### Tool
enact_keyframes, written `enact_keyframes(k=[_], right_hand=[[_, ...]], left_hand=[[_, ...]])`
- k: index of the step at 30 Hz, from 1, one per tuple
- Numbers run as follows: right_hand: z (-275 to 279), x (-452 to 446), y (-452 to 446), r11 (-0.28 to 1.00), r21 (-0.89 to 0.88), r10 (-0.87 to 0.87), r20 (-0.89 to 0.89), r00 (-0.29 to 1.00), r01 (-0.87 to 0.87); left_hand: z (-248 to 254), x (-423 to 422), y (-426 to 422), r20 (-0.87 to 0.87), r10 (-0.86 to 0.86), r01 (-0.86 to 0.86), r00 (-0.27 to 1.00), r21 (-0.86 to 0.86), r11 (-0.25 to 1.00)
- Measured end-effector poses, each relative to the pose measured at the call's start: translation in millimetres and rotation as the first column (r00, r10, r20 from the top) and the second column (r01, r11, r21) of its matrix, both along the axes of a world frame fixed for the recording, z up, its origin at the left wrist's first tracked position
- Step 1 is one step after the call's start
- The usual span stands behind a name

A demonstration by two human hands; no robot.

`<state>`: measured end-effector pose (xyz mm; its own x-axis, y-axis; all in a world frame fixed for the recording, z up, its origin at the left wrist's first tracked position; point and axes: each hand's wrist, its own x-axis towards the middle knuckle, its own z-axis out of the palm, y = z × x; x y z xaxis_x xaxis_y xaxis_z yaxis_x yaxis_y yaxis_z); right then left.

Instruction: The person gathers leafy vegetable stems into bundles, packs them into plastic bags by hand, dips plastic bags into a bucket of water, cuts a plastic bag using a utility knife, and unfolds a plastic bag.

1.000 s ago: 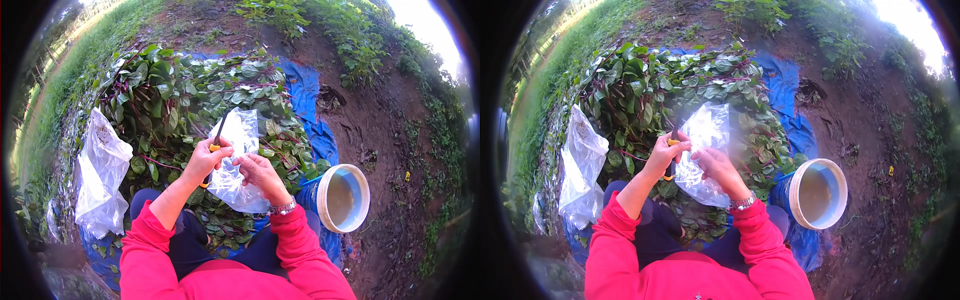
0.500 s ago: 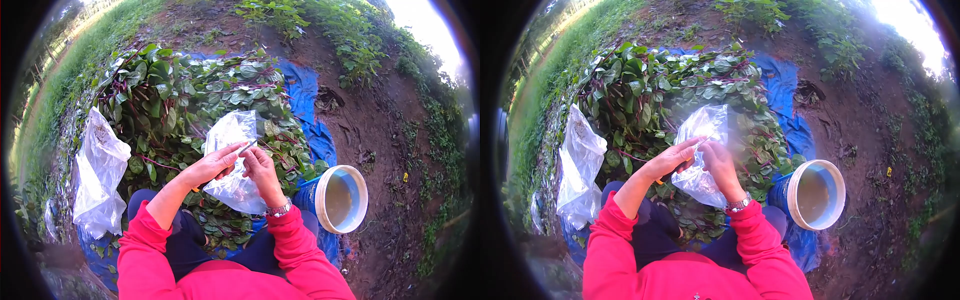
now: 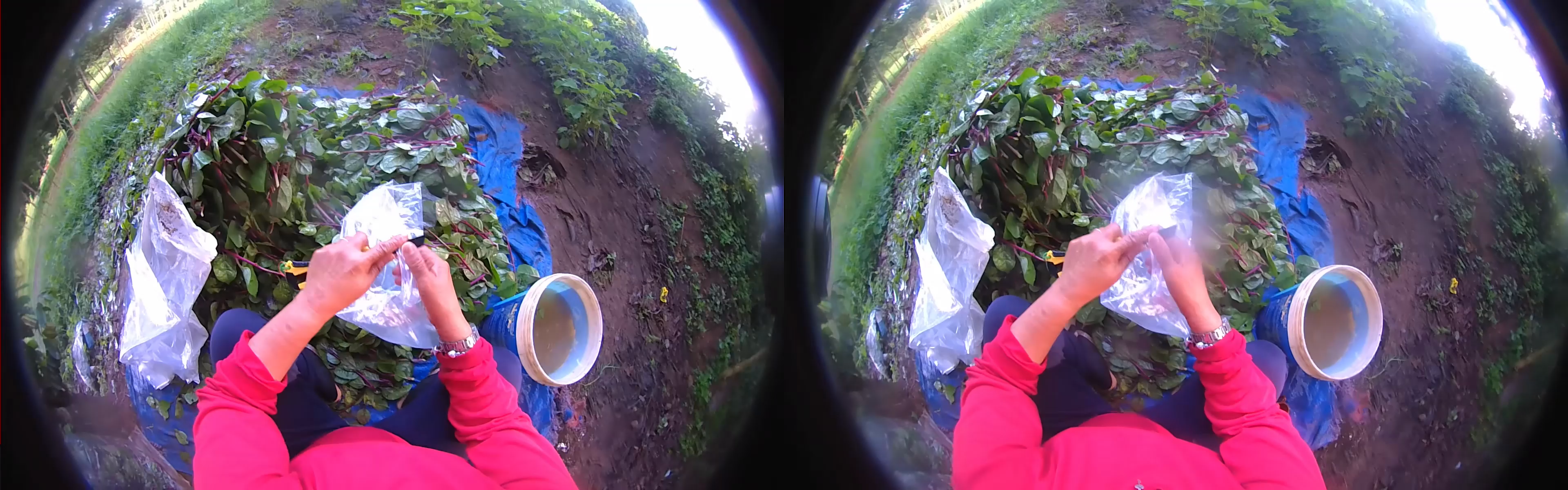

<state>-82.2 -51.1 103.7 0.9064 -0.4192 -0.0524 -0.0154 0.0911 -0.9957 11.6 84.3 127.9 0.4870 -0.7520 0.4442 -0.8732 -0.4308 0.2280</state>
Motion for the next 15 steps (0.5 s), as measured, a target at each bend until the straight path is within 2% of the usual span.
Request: enact_keyframes(k=[1,2,3,5,7,10,15], right_hand=[[1,2,2,0.999,-0.05,-0.006,-0.075,0.997,0.002],[-6,4,1,1.0,0.005,-0.006,-0.069,0.998,0.006],[-7,4,4,1.0,0.005,0.001,-0.058,0.998,-0.001],[-1,4,11,0.991,0.024,-0.136,0.043,0.99,0.135],[0,2,12,0.991,0.007,-0.135,0.069,0.989,0.134],[17,-3,20,0.993,-0.056,-0.097,0.083,0.992,0.101],[23,-7,24,0.994,-0.103,-0.028,0.131,0.991,0.041]], left_hand=[[2,-1,0,0.026,-0.027,0.027,0.999,-0.007,1.0],[1,-3,-1,0.019,-0.031,0.031,0.999,-0.014,0.999],[-1,-2,-2,0.009,-0.036,0.036,0.999,-0.021,0.999],[-2,4,-2,0.024,-0.054,0.055,0.998,-0.047,0.997],[2,11,-1,0.031,-0.076,0.078,0.997,-0.07,0.994],[9,22,2,0.137,-0.131,0.151,0.982,-0.151,0.977],[16,27,10,0.146,-0.141,0.159,0.979,-0.119,0.98]])
